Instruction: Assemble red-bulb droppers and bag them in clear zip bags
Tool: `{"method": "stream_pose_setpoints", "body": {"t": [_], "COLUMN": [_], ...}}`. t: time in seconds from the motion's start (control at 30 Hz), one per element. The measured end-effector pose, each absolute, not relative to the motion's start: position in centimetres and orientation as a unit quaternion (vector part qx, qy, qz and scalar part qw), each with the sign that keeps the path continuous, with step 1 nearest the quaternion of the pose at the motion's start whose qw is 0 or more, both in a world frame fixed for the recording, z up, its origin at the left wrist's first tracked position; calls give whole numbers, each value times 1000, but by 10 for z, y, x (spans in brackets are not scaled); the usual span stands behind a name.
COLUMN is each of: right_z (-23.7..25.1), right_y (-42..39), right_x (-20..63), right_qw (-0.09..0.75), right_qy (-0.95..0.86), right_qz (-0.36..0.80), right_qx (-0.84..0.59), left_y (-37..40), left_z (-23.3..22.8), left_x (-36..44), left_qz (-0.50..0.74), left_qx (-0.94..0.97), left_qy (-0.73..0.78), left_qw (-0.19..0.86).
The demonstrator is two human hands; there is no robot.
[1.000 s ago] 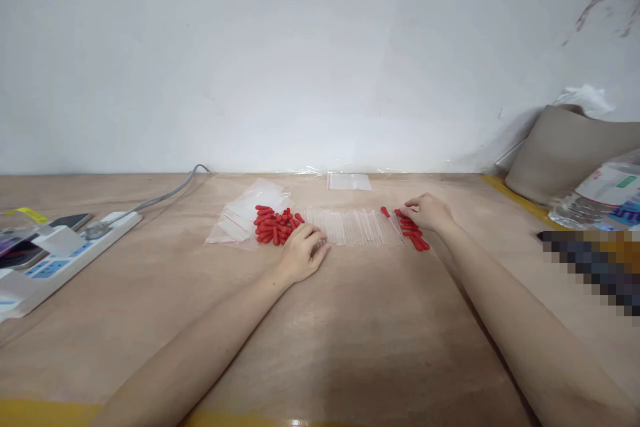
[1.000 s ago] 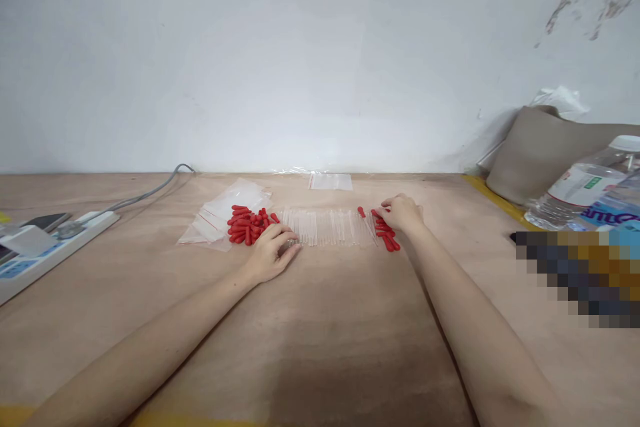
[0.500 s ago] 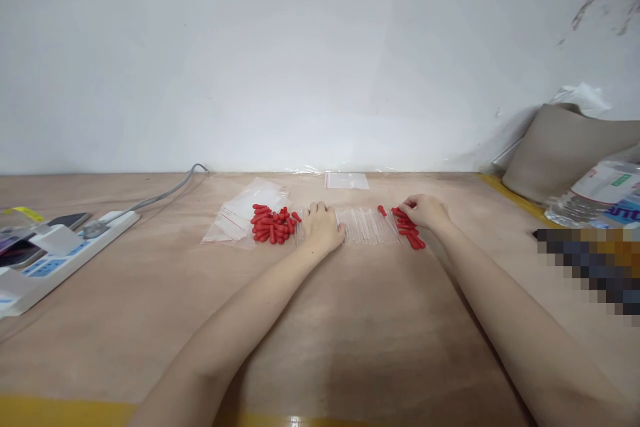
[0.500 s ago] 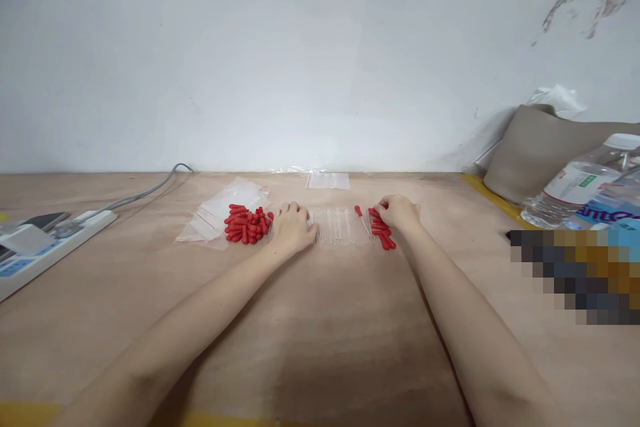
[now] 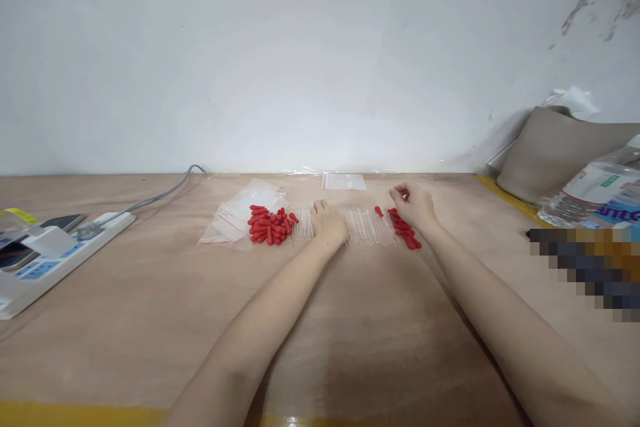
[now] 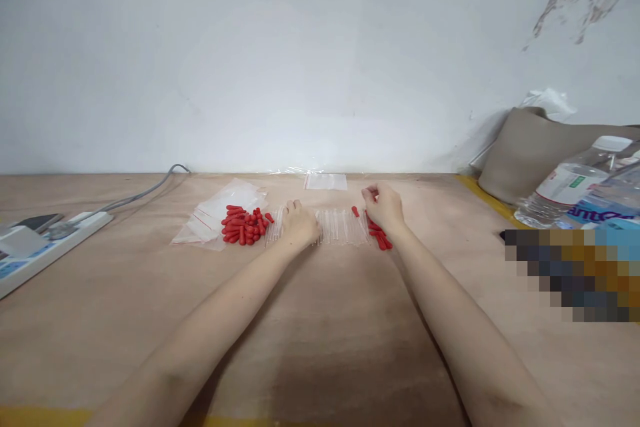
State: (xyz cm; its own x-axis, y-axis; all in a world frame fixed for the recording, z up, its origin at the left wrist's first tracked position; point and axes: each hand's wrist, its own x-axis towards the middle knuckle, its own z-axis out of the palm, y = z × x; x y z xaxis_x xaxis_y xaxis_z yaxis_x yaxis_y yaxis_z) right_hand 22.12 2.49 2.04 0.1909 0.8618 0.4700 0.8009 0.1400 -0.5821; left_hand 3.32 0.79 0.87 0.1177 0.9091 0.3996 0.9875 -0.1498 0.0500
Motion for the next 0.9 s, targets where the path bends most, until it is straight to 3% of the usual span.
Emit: {"method": "stream_pose_setpoints", "body": {"t": [0.17,0.43,0.9], "right_z": [9,-17,-22], "right_y": [-1,-44,-44], "right_x": [178,153,147], "right_qw": [471,425,414], "right_qy": [-711,-802,-842], "right_qz": [91,115,83], "right_qx": [-515,-403,-335], "left_y": [-11,-42,-41], "left_z": [14,-15,-21], "left_x": [8,-74,-70], "left_qz": [-205,-336,-336], "left_qx": [-764,-862,-874], "left_qy": [-600,-357,-334], "left_qw": [116,127,109]}}
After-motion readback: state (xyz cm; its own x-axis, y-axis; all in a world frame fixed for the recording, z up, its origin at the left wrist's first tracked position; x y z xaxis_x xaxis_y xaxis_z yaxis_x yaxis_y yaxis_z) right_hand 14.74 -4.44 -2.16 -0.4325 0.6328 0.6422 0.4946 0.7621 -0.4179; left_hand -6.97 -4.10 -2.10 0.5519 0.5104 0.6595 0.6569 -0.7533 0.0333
